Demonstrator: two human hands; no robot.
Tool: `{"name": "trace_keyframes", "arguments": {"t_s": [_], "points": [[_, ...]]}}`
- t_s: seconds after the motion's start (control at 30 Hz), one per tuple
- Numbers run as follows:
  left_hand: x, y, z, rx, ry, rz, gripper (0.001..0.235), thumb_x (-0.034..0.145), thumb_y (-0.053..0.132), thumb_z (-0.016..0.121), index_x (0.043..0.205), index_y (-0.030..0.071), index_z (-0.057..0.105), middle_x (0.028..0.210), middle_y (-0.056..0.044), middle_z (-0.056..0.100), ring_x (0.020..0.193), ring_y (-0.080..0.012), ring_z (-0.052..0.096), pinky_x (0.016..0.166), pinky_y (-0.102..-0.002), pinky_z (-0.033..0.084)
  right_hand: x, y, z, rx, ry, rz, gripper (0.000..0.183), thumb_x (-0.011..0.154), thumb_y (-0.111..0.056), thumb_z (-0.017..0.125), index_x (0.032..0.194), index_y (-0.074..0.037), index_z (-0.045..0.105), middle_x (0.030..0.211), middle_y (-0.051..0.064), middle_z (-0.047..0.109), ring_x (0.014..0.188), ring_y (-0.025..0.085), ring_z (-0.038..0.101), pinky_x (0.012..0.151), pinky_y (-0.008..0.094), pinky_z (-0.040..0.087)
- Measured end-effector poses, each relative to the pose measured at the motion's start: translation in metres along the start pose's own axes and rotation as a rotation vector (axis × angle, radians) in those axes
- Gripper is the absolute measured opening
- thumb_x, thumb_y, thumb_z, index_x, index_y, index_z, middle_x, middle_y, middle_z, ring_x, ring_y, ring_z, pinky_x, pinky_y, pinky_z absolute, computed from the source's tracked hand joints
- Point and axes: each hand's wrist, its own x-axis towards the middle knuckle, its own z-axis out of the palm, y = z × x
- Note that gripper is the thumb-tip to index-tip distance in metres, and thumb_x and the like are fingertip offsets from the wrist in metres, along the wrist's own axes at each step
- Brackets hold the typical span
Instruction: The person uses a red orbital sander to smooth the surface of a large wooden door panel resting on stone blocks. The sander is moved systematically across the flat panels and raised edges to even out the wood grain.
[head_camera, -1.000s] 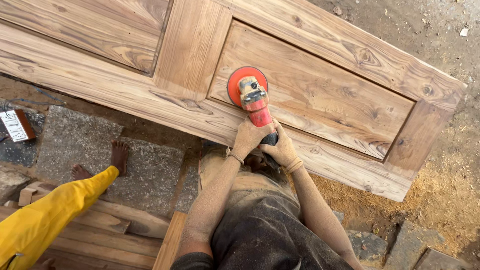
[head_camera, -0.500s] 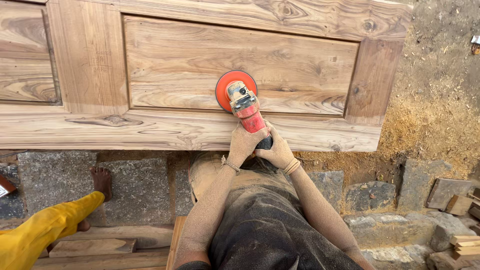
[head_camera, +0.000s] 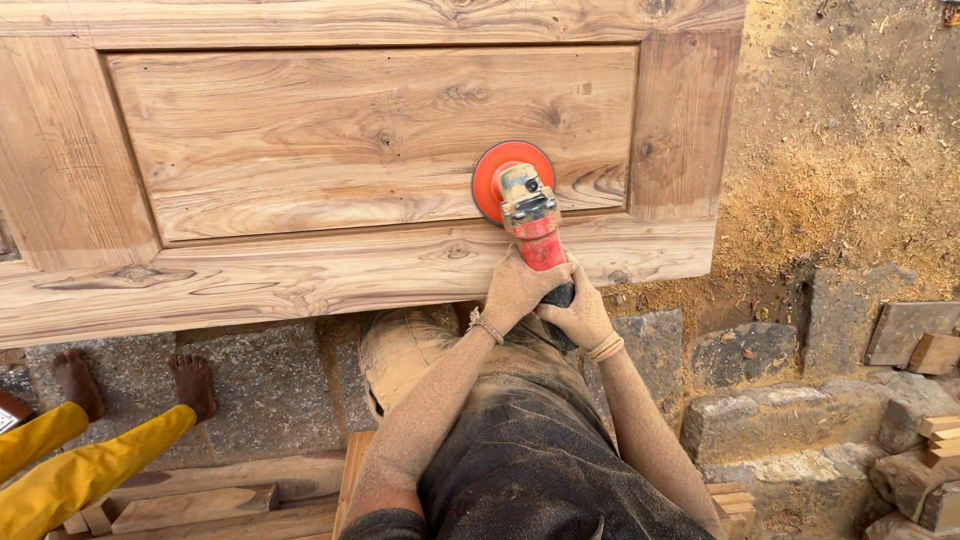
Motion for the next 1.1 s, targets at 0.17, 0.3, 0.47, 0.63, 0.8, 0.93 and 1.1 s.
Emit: {"name": "trace_keyframes", "arguments": {"t_s": [0.17, 0.3, 0.47, 0.63, 0.8, 0.93, 1.1], "points": [[0.009, 0.013, 0.054, 0.116, -0.109, 0.138, 0.072, 0.071, 0.057, 0.077, 0.114, 0.000, 0.069, 0.107, -0.029, 0.069, 0.097, -0.0436, 0.072, 0.084, -0.047, 0.058, -0.010, 0.043, -0.030, 0.150, 0.090, 0.059, 0.085, 0.067, -0.017, 0.083, 0.143, -0.005, 0.047, 0.113, 0.011, 0.068, 0.101, 0.018, 0.065, 0.090, 0.035, 0.054], [0.025, 0.030, 0.101, 0.177, -0.199, 0.124, 0.086, 0.066, 0.063, 0.075, 0.114, -0.007, 0.065, 0.105, -0.030, 0.070, 0.096, -0.0439, 0.072, 0.086, -0.048, 0.058, -0.014, 0.077, -0.051, 0.350, 0.203, 0.038, 0.074, 0.072, -0.009, 0.078, 0.139, -0.005, 0.048, 0.114, 0.007, 0.064, 0.098, 0.015, 0.063, 0.086, 0.032, 0.055], [0.033, 0.035, 0.126, 0.265, -0.281, 0.133, 0.092, 0.065, 0.068, 0.074, 0.110, -0.012, 0.064, 0.102, -0.030, 0.070, 0.097, -0.0437, 0.073, 0.085, -0.046, 0.059, -0.018, 0.095, -0.058, 0.489, 0.292, 0.081, 0.060, 0.074, -0.005, 0.073, 0.129, -0.005, 0.049, 0.114, 0.006, 0.064, 0.100, 0.016, 0.066, 0.087, 0.032, 0.056], [0.018, 0.023, 0.081, 0.290, -0.261, 0.080, 0.082, 0.066, 0.064, 0.071, 0.108, -0.007, 0.069, 0.101, -0.028, 0.069, 0.096, -0.0431, 0.073, 0.085, -0.047, 0.059, -0.024, 0.071, -0.022, 0.512, 0.189, 0.134, 0.061, 0.075, -0.006, 0.075, 0.130, -0.005, 0.048, 0.113, 0.009, 0.061, 0.099, 0.017, 0.062, 0.085, 0.034, 0.056], [-0.003, -0.002, -0.008, 0.286, -0.203, 0.086, 0.067, 0.070, 0.058, 0.074, 0.109, 0.004, 0.070, 0.101, -0.027, 0.069, 0.094, -0.0410, 0.073, 0.085, -0.046, 0.059, -0.027, 0.024, 0.042, 0.455, 0.060, 0.078, 0.080, 0.072, -0.007, 0.075, 0.145, -0.004, 0.043, 0.123, 0.009, 0.061, 0.109, 0.016, 0.061, 0.094, 0.033, 0.054], [-0.030, -0.027, -0.091, 0.181, -0.101, 0.056, 0.061, 0.070, 0.053, 0.074, 0.110, 0.008, 0.071, 0.102, -0.022, 0.073, 0.093, -0.0394, 0.073, 0.083, -0.046, 0.058, -0.023, -0.016, 0.111, 0.387, -0.050, 0.038, 0.085, 0.071, -0.010, 0.079, 0.148, -0.003, 0.041, 0.126, 0.011, 0.062, 0.112, 0.018, 0.062, 0.098, 0.035, 0.054], [-0.059, -0.070, -0.210, 0.068, 0.070, -0.006, 0.063, 0.071, 0.049, 0.079, 0.110, 0.001, 0.065, 0.100, -0.022, 0.074, 0.091, -0.0344, 0.076, 0.084, -0.041, 0.060, -0.017, -0.083, 0.199, 0.125, -0.178, -0.032, 0.102, 0.067, -0.026, 0.084, 0.155, -0.007, 0.035, 0.125, 0.016, 0.068, 0.111, 0.022, 0.067, 0.098, 0.035, 0.054]]}}
